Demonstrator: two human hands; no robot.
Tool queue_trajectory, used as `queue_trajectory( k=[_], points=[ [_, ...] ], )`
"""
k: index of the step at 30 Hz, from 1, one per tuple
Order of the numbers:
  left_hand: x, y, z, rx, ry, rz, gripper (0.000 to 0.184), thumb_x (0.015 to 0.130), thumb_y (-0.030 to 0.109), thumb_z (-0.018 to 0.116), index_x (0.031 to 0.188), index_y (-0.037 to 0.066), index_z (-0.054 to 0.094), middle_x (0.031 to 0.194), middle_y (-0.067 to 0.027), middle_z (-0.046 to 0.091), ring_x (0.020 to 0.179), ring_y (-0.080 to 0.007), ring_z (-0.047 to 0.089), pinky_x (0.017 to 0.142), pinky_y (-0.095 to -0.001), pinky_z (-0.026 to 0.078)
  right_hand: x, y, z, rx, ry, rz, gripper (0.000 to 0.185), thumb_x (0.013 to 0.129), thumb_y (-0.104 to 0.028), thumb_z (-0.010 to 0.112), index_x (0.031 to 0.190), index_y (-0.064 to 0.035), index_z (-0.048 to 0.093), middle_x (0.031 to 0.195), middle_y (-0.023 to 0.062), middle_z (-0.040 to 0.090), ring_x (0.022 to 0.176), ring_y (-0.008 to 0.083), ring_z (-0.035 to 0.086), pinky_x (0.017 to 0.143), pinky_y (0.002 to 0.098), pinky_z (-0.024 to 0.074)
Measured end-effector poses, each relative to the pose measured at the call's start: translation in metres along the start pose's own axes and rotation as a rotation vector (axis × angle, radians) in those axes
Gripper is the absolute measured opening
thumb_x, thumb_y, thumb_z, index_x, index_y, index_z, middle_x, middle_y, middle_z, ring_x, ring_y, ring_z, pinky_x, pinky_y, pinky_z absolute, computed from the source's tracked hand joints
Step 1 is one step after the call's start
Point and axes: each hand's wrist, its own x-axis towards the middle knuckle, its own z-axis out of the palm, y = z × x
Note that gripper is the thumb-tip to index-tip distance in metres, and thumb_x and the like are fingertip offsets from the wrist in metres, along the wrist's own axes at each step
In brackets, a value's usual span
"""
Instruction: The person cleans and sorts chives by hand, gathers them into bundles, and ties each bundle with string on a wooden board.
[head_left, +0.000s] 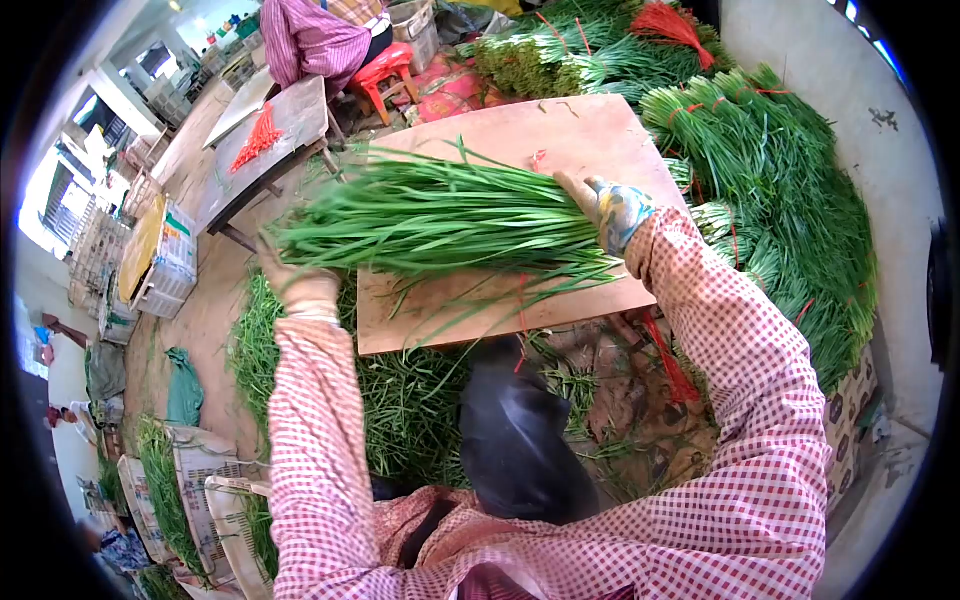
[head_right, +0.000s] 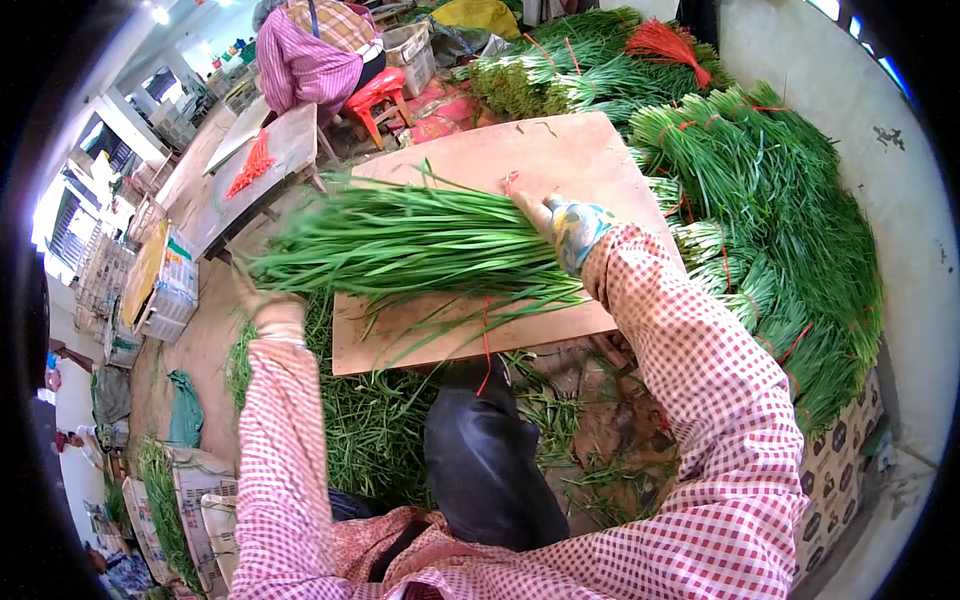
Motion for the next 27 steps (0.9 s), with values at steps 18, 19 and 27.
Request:
queue_trajectory(
  k=[18,19,27],
  points=[
    [-0.072,-0.165,0.115,2.134,-1.310,0.615,0.114,0.060,0.058,0.076,0.151,0.020,0.017,0.155,-0.0156,0.016,0.143,-0.0371,0.012,0.111,-0.0617,0.006,-0.023,0.023,0.050,-0.086,0.153,-0.226,0.082,0.071,-0.007,0.064,0.145,-0.0096,0.030,0.119,0.0216,0.051,0.106,0.0393,0.054,0.091,0.0437,0.0462],
    [-0.065,-0.161,0.122,2.232,-1.332,0.549,0.115,0.060,0.057,0.076,0.151,0.020,0.016,0.155,-0.0157,0.016,0.143,-0.0378,0.014,0.112,-0.0604,0.008,-0.031,0.020,0.051,-0.069,0.215,-0.244,0.081,0.070,-0.009,0.065,0.144,-0.0101,0.032,0.121,0.0218,0.051,0.106,0.0393,0.054,0.091,0.0451,0.0455],
    [-0.036,-0.177,0.123,2.163,-1.242,-0.001,0.115,0.053,0.044,0.085,0.148,0.018,0.025,0.153,-0.0134,0.026,0.143,-0.0335,0.020,0.115,-0.0517,0.016,-0.028,0.017,0.034,0.054,0.023,-0.174,0.088,0.067,-0.011,0.071,0.145,-0.0102,0.031,0.130,0.0219,0.046,0.113,0.0397,0.050,0.097,0.0446,0.0427]
  ],
)
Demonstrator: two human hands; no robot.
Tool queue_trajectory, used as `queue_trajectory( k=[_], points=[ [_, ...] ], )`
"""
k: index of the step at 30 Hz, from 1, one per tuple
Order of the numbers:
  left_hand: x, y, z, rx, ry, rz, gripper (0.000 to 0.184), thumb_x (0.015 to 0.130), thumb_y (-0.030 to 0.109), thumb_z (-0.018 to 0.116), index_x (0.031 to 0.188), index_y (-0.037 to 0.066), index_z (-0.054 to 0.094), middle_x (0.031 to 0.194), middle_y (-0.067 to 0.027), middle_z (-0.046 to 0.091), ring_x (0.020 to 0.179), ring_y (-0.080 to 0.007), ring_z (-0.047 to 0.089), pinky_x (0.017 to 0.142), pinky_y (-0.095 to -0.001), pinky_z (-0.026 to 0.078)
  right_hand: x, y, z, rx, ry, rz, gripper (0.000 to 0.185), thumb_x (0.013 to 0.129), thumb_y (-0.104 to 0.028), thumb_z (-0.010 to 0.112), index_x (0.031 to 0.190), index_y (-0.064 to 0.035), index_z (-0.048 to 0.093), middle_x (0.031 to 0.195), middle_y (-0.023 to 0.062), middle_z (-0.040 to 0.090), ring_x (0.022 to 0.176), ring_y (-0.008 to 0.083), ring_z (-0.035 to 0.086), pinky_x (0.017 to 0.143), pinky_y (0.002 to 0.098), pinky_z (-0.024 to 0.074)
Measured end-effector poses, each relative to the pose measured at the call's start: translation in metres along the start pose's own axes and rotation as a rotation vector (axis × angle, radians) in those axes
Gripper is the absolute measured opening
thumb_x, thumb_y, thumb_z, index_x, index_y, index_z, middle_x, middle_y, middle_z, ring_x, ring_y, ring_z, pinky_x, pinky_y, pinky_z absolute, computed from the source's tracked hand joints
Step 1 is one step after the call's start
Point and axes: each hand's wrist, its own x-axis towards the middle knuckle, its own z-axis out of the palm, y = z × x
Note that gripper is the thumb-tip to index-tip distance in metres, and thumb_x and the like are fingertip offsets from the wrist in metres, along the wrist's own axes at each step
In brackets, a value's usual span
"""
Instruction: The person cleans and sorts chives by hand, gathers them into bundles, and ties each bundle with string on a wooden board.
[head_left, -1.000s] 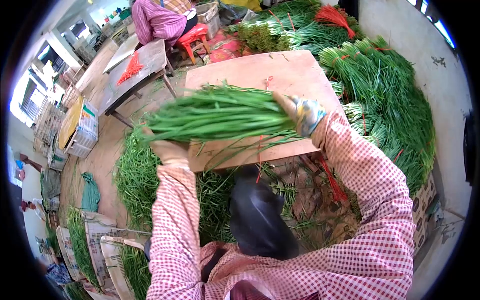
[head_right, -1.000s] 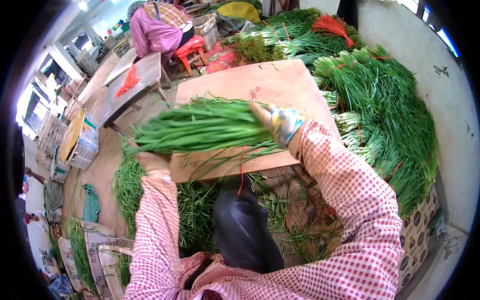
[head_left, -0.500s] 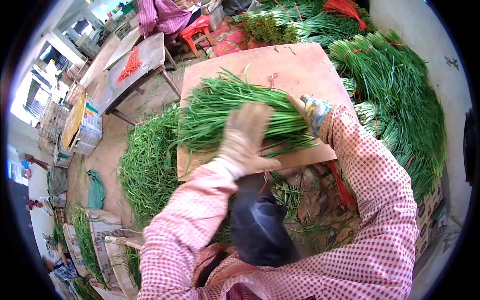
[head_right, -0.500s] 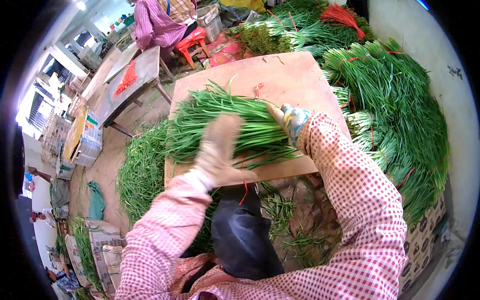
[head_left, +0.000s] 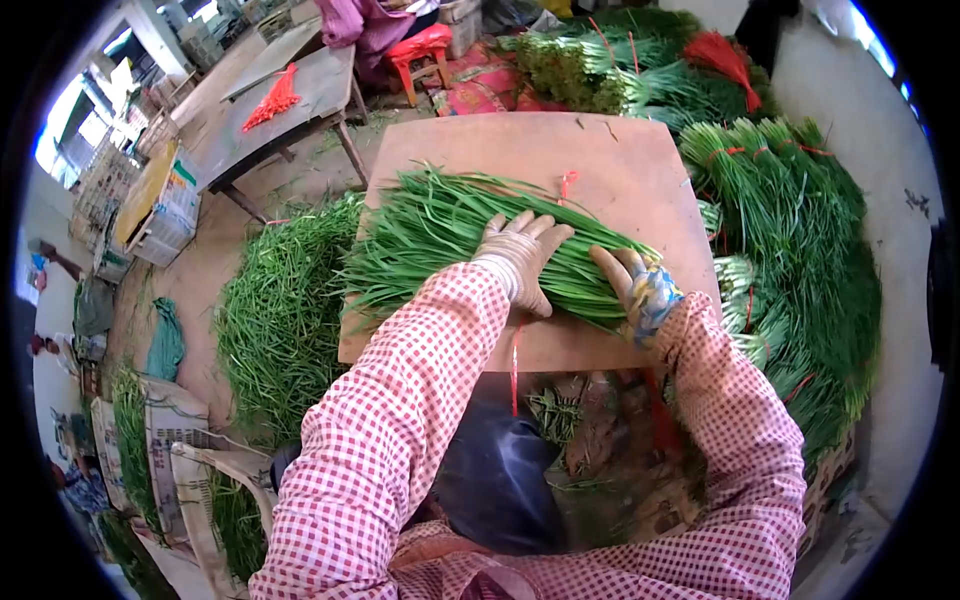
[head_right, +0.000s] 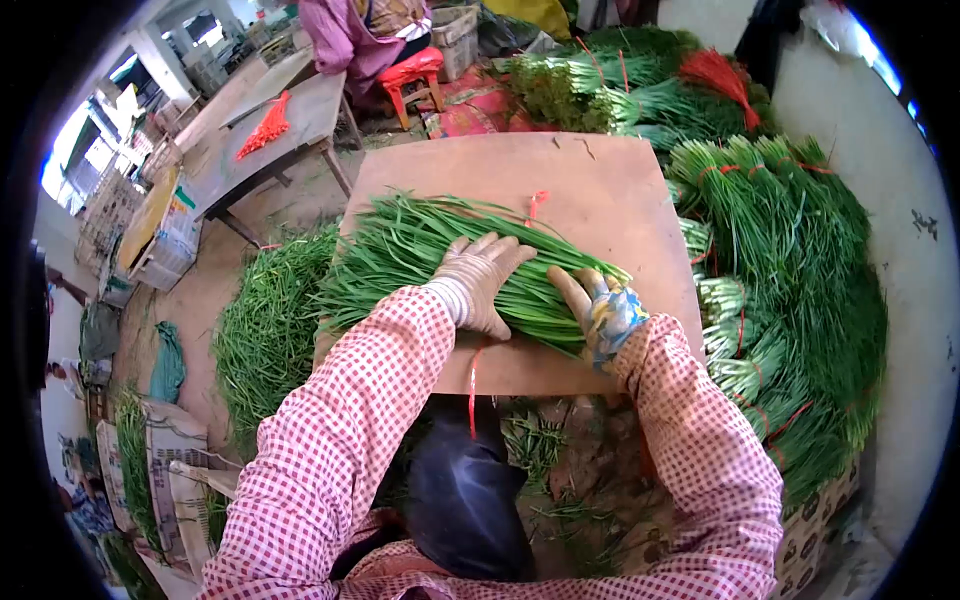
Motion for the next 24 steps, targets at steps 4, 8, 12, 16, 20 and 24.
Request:
queue_trajectory(
  k=[4,8,12,16,20,24],
  points=[
    [0.003,0.000,-0.001,-0.027,-0.017,-0.020,0.113,0.053,0.043,0.086,0.147,0.020,0.026,0.153,-0.0113,0.027,0.143,-0.0306,0.021,0.115,-0.0518,0.016,0.017,-0.046,-0.057,-0.473,-0.322,0.106,0.094,0.071,-0.033,0.073,0.148,-0.0095,0.024,0.141,0.0206,0.038,0.134,0.0364,0.035,0.109,0.0539,0.0282],
    [0.003,0.001,-0.004,-0.012,-0.059,-0.044,0.113,0.058,0.050,0.081,0.146,0.006,0.025,0.153,-0.0111,0.028,0.143,-0.0267,0.021,0.116,-0.0469,0.016,0.053,-0.027,-0.005,-0.443,-0.117,-0.010,0.106,0.068,-0.046,0.078,0.149,-0.0121,0.018,0.150,0.0191,0.028,0.141,0.0349,0.023,0.111,0.0584,0.0209],
    [0.001,0.003,-0.015,-0.023,-0.096,-0.064,0.102,0.067,0.048,0.076,0.146,0.009,0.026,0.153,-0.0088,0.028,0.144,-0.0247,0.021,0.115,-0.0507,0.015,0.069,-0.023,-0.026,-0.046,-0.301,0.220,0.116,0.058,-0.041,0.086,0.150,-0.0192,0.018,0.151,0.0188,0.026,0.141,0.0370,0.024,0.114,0.0498,0.0238],
    [-0.009,0.002,-0.003,-0.006,-0.013,-0.085,0.103,0.067,0.050,0.075,0.147,0.010,0.023,0.153,-0.0091,0.027,0.144,-0.0254,0.020,0.114,-0.0553,0.014,0.061,-0.023,-0.025,0.033,-0.336,0.250,0.113,0.058,-0.042,0.085,0.148,-0.0141,0.024,0.147,0.0175,0.032,0.131,0.0377,0.038,0.108,0.0433,0.0352],
    [-0.015,0.003,0.014,-0.029,0.057,-0.085,0.104,0.067,0.052,0.073,0.148,0.010,0.023,0.154,-0.0098,0.025,0.144,-0.0269,0.019,0.113,-0.0565,0.013,0.052,-0.031,-0.022,-0.077,-0.264,0.194,0.113,0.058,-0.046,0.084,0.148,-0.0129,0.025,0.146,0.0177,0.034,0.128,0.0373,0.043,0.106,0.0423,0.0384],
    [-0.010,-0.001,0.016,-0.075,0.086,-0.085,0.102,0.067,0.052,0.072,0.147,0.009,0.025,0.154,-0.0101,0.025,0.143,-0.0275,0.020,0.113,-0.0560,0.014,0.069,-0.017,-0.020,-0.231,-0.297,0.106,0.117,0.056,-0.054,0.083,0.149,-0.0156,0.023,0.149,0.0207,0.029,0.136,0.0407,0.029,0.111,0.0494,0.0295]
  ],
)
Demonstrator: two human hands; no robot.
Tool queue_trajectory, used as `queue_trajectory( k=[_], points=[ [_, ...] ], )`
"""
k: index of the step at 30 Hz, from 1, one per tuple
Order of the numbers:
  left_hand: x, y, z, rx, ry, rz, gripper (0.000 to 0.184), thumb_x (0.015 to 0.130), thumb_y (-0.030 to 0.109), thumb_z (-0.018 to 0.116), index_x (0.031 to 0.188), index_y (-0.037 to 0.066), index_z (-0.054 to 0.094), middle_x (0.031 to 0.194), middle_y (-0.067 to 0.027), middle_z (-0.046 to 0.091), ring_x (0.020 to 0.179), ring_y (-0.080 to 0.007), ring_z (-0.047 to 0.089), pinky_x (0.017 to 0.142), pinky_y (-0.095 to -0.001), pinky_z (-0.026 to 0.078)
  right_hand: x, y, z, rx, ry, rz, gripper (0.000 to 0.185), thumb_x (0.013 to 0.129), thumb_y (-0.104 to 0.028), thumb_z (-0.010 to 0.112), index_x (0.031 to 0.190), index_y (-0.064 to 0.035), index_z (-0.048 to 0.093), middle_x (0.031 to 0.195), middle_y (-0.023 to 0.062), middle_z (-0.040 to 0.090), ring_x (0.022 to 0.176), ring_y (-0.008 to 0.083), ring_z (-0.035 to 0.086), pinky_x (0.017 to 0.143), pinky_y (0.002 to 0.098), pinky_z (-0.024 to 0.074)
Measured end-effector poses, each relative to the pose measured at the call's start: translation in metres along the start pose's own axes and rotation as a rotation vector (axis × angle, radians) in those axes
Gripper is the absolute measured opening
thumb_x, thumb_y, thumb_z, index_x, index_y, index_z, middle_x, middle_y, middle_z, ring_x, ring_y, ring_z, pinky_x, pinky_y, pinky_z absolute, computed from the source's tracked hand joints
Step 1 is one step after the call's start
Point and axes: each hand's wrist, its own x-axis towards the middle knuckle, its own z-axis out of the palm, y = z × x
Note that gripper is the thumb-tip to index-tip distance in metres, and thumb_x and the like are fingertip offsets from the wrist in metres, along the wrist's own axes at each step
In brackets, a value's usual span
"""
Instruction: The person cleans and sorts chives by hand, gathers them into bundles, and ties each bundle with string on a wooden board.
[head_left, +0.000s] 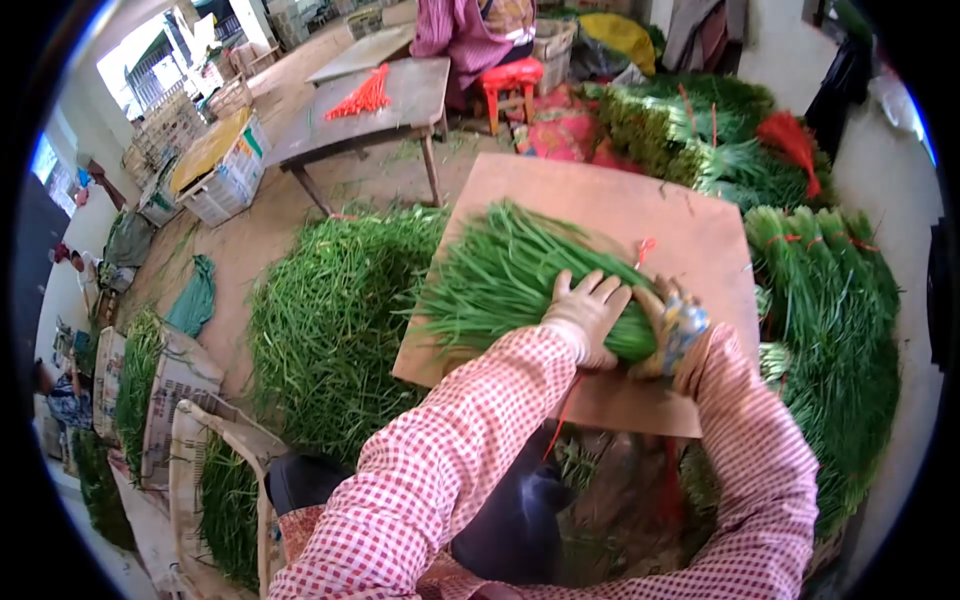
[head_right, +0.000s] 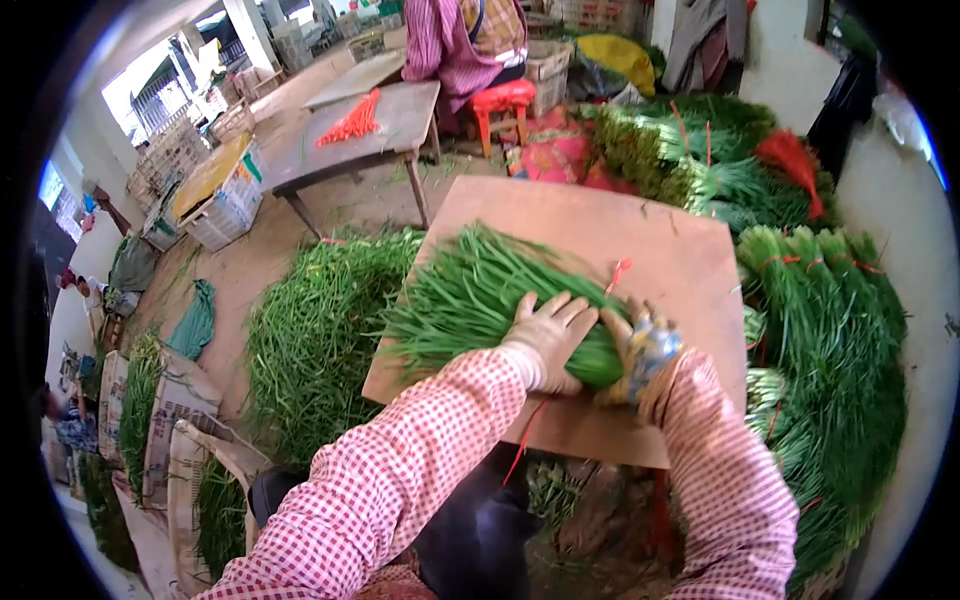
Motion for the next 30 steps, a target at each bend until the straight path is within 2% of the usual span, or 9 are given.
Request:
queue_trajectory(
  k=[2,4,6,11,21,24,26,28,30],
  points=[
    [0.004,0.001,-0.001,-0.003,-0.018,-0.022,0.102,0.067,0.053,0.072,0.147,0.010,0.025,0.154,-0.0100,0.025,0.143,-0.0271,0.020,0.113,-0.0558,0.014,0.005,-0.003,-0.012,-0.044,-0.085,0.057,0.117,0.054,-0.056,0.083,0.148,-0.0175,0.026,0.150,0.0212,0.027,0.139,0.0425,0.023,0.112,0.0529,0.0246],
    [0.005,0.002,-0.002,-0.029,-0.026,-0.035,0.103,0.067,0.054,0.072,0.147,0.010,0.025,0.154,-0.0097,0.025,0.143,-0.0267,0.020,0.113,-0.0558,0.014,0.014,0.003,-0.015,-0.043,-0.110,0.058,0.114,0.053,-0.051,0.085,0.147,-0.0184,0.029,0.150,0.0208,0.027,0.138,0.0412,0.027,0.112,0.0494,0.0285],
    [0.003,0.003,-0.006,-0.019,-0.042,-0.043,0.103,0.067,0.055,0.072,0.147,0.010,0.025,0.154,-0.0098,0.025,0.143,-0.0266,0.020,0.113,-0.0557,0.014,0.020,0.016,-0.008,0.353,-0.143,-0.029,0.113,0.052,-0.045,0.087,0.146,-0.0173,0.031,0.149,0.0209,0.027,0.136,0.0399,0.032,0.110,0.0455,0.0338],
    [-0.005,0.007,-0.001,-0.025,0.000,-0.032,0.098,0.070,0.052,0.071,0.146,0.010,0.026,0.151,-0.0092,0.029,0.142,-0.0261,0.022,0.112,-0.0578,0.014,-0.002,0.007,0.013,0.379,0.060,-0.066,0.115,0.050,-0.037,0.089,0.146,-0.0149,0.029,0.143,0.0236,0.036,0.130,0.0416,0.039,0.108,0.0446,0.0364],
    [-0.008,-0.013,0.008,-0.189,0.107,0.118,0.097,0.067,0.049,0.073,0.144,0.009,0.030,0.148,-0.0104,0.034,0.141,-0.0267,0.024,0.115,-0.0527,0.011,0.002,0.001,0.002,0.277,0.011,-0.038,0.105,0.055,-0.030,0.084,0.144,-0.0101,0.032,0.131,0.0196,0.050,0.120,0.0391,0.048,0.102,0.0428,0.0419],
    [-0.023,-0.065,0.015,-0.259,0.474,0.426,0.048,0.080,0.035,0.067,0.117,0.006,0.056,0.117,-0.0138,0.060,0.108,-0.0292,0.058,0.098,-0.0421,0.044,-0.002,0.003,0.005,0.300,0.044,-0.055,0.103,0.056,-0.030,0.084,0.143,-0.0098,0.033,0.131,0.0205,0.049,0.120,0.0390,0.048,0.102,0.0427,0.0419],
    [-0.033,-0.111,0.009,-0.278,0.597,0.375,0.024,0.087,0.022,0.060,0.106,0.007,0.060,0.093,-0.0139,0.066,0.081,-0.0304,0.064,0.075,-0.0400,0.053,-0.003,0.003,0.005,0.314,0.083,-0.082,0.101,0.057,-0.029,0.083,0.143,-0.0103,0.034,0.131,0.0208,0.048,0.120,0.0389,0.048,0.102,0.0426,0.0418],
    [-0.034,-0.148,-0.003,-0.187,0.712,0.125,0.021,0.089,0.018,0.057,0.108,0.008,0.059,0.085,-0.0150,0.065,0.073,-0.0323,0.064,0.066,-0.0416,0.053,-0.002,0.003,0.005,0.292,0.057,-0.049,0.098,0.058,-0.028,0.083,0.142,-0.0109,0.035,0.134,0.0212,0.046,0.121,0.0393,0.047,0.102,0.0428,0.0420],
    [-0.022,-0.167,-0.021,-0.156,0.627,-0.060,0.022,0.093,0.021,0.050,0.109,0.007,0.057,0.082,-0.0166,0.065,0.075,-0.0339,0.063,0.071,-0.0442,0.052,-0.001,0.004,0.004,0.319,0.032,-0.033,0.097,0.058,-0.028,0.082,0.141,-0.0111,0.036,0.135,0.0207,0.044,0.121,0.0398,0.046,0.102,0.0431,0.0419]
  ],
)
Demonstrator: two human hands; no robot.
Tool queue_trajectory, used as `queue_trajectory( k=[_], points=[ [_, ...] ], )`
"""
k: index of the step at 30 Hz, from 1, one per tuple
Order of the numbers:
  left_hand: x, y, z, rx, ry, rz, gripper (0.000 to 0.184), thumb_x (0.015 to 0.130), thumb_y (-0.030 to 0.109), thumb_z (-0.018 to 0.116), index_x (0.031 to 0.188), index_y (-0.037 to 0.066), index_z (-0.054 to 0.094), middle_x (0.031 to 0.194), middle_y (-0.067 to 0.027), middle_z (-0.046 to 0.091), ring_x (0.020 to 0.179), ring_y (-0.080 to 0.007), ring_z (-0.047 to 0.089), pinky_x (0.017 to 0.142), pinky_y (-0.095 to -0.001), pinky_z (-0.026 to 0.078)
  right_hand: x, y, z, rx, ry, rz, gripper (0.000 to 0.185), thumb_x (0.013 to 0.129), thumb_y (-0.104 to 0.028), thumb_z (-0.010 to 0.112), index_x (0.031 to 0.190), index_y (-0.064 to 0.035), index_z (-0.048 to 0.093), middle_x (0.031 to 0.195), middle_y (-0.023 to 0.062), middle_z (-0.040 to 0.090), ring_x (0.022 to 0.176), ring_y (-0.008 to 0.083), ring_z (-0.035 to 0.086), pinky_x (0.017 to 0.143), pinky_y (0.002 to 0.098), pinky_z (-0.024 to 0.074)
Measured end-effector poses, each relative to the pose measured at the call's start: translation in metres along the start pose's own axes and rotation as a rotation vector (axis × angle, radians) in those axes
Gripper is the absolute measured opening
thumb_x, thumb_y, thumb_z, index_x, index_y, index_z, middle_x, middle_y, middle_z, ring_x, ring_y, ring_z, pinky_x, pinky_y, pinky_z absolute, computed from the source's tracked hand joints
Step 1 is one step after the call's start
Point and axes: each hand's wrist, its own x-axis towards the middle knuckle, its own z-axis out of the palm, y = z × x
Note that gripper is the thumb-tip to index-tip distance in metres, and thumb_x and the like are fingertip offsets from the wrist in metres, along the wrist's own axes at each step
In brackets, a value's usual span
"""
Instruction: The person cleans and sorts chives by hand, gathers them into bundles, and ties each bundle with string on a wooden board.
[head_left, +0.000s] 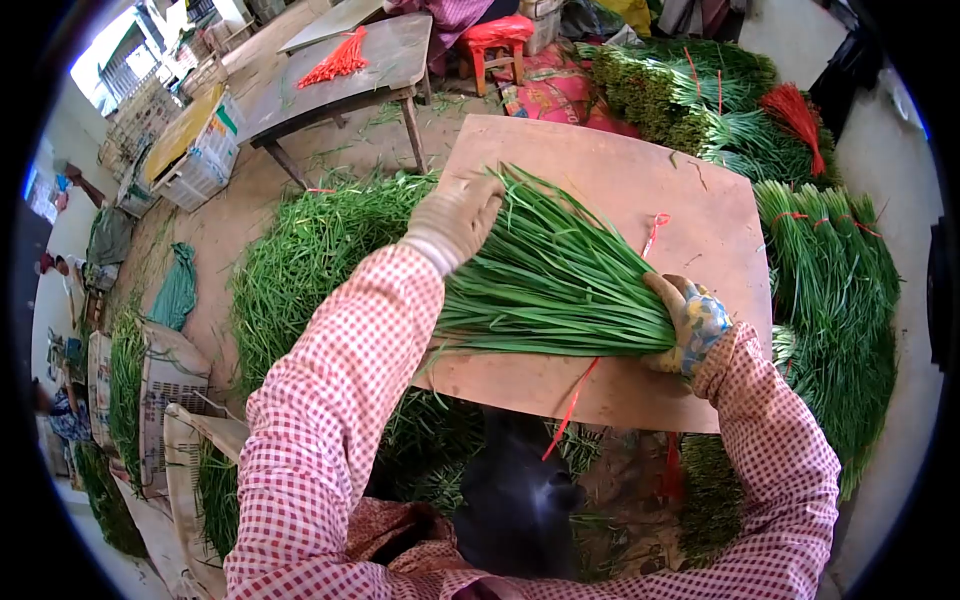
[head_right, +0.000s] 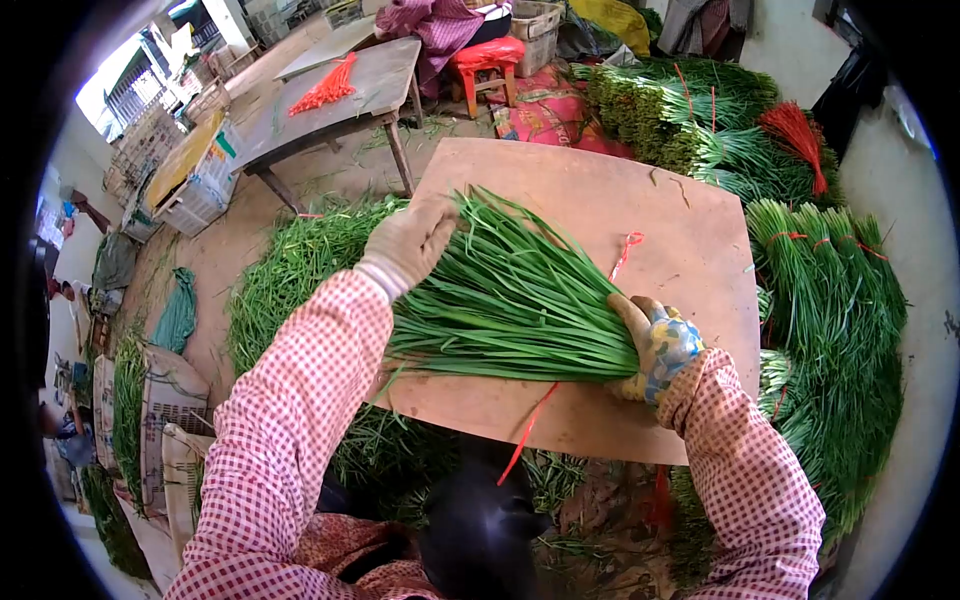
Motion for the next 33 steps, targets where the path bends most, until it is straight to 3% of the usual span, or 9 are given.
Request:
queue_trajectory(
  k=[8,9,12,16,18,22,24,28,33],
  points=[
    [0.048,-0.024,0.055,0.439,-0.481,-0.089,0.025,0.092,0.019,0.045,0.100,0.003,0.062,0.084,-0.0235,0.066,0.084,-0.0396,0.064,0.080,-0.0447,0.048,-0.001,0.011,0.010,0.023,0.082,-0.079,0.098,0.055,-0.029,0.082,0.141,-0.0105,0.037,0.134,0.0215,0.045,0.119,0.0403,0.048,0.101,0.0436,0.0425],
    [0.051,-0.022,0.041,0.425,-0.471,-0.228,0.030,0.092,0.018,0.044,0.113,0.004,0.061,0.105,-0.0225,0.065,0.094,-0.0354,0.066,0.083,-0.0452,0.051,-0.001,0.011,0.009,0.036,0.094,-0.102,0.098,0.056,-0.029,0.082,0.141,-0.0096,0.037,0.133,0.0216,0.046,0.118,0.0406,0.049,0.100,0.0436,0.0427],
    [0.013,-0.056,-0.002,0.040,-0.227,-0.734,0.028,0.093,0.022,0.043,0.105,0.001,0.058,0.104,-0.0251,0.063,0.101,-0.0403,0.060,0.086,-0.0475,0.047,0.000,0.014,0.013,0.041,0.117,-0.148,0.099,0.055,-0.030,0.083,0.140,-0.0071,0.037,0.130,0.0223,0.049,0.116,0.0414,0.050,0.099,0.0434,0.0434],
    [-0.072,-0.099,-0.047,0.384,-0.124,-0.709,0.056,0.088,0.021,0.054,0.138,0.008,0.032,0.117,-0.0307,0.056,0.106,-0.0439,0.056,0.092,-0.0472,0.044,0.001,0.015,0.012,0.060,0.112,-0.169,0.105,0.052,-0.028,0.084,0.142,-0.0076,0.034,0.131,0.0234,0.047,0.117,0.0415,0.050,0.099,0.0445,0.0440],
    [-0.127,-0.118,-0.063,0.442,-0.066,-0.533,0.046,0.085,0.021,0.056,0.127,0.006,0.049,0.108,-0.0276,0.061,0.100,-0.0402,0.060,0.088,-0.0454,0.047,0.001,0.001,0.006,0.038,0.105,-0.063,0.107,0.053,-0.024,0.085,0.144,-0.0078,0.031,0.130,0.0239,0.049,0.116,0.0410,0.051,0.099,0.0434,0.0444],
    [-0.206,0.027,-0.117,0.013,-0.460,-0.706,0.032,0.078,0.032,0.059,0.071,0.002,0.065,0.067,-0.0208,0.060,0.059,-0.0337,0.058,0.057,-0.0440,0.047,0.012,-0.009,0.031,0.141,0.248,-0.151,0.096,0.061,-0.022,0.084,0.141,-0.0054,0.034,0.125,0.0228,0.053,0.110,0.0362,0.056,0.097,0.0383,0.0462],
    [-0.273,0.081,-0.110,-0.228,-0.353,-0.524,0.032,0.084,0.032,0.056,0.075,0.003,0.064,0.070,-0.0164,0.060,0.064,-0.0331,0.059,0.059,-0.0427,0.049,0.017,0.029,0.043,0.014,0.268,-0.175,0.104,0.055,-0.021,0.084,0.143,-0.0076,0.029,0.126,0.0232,0.049,0.114,0.0395,0.051,0.099,0.0412,0.0446],
    [-0.388,0.148,-0.102,-0.419,-0.195,-0.537,0.027,0.087,0.015,0.055,0.113,0.007,0.054,0.125,-0.0132,0.050,0.090,-0.0338,0.062,0.075,-0.0417,0.053,0.014,0.043,0.022,-0.036,0.083,-0.184,0.126,0.046,-0.022,0.087,0.150,-0.0135,0.016,0.136,0.0282,0.039,0.124,0.0442,0.042,0.105,0.0451,0.0390],
    [-0.480,0.155,-0.164,-0.498,0.033,-0.517,0.029,0.083,0.007,0.054,0.111,0.004,0.058,0.108,-0.0140,0.061,0.091,-0.0320,0.063,0.078,-0.0396,0.053,-0.004,-0.006,0.000,-0.483,-0.031,0.253,0.128,0.055,-0.028,0.087,0.152,-0.0163,0.005,0.152,0.0244,0.019,0.138,0.0392,0.028,0.113,0.0427,0.0283]
  ],
)
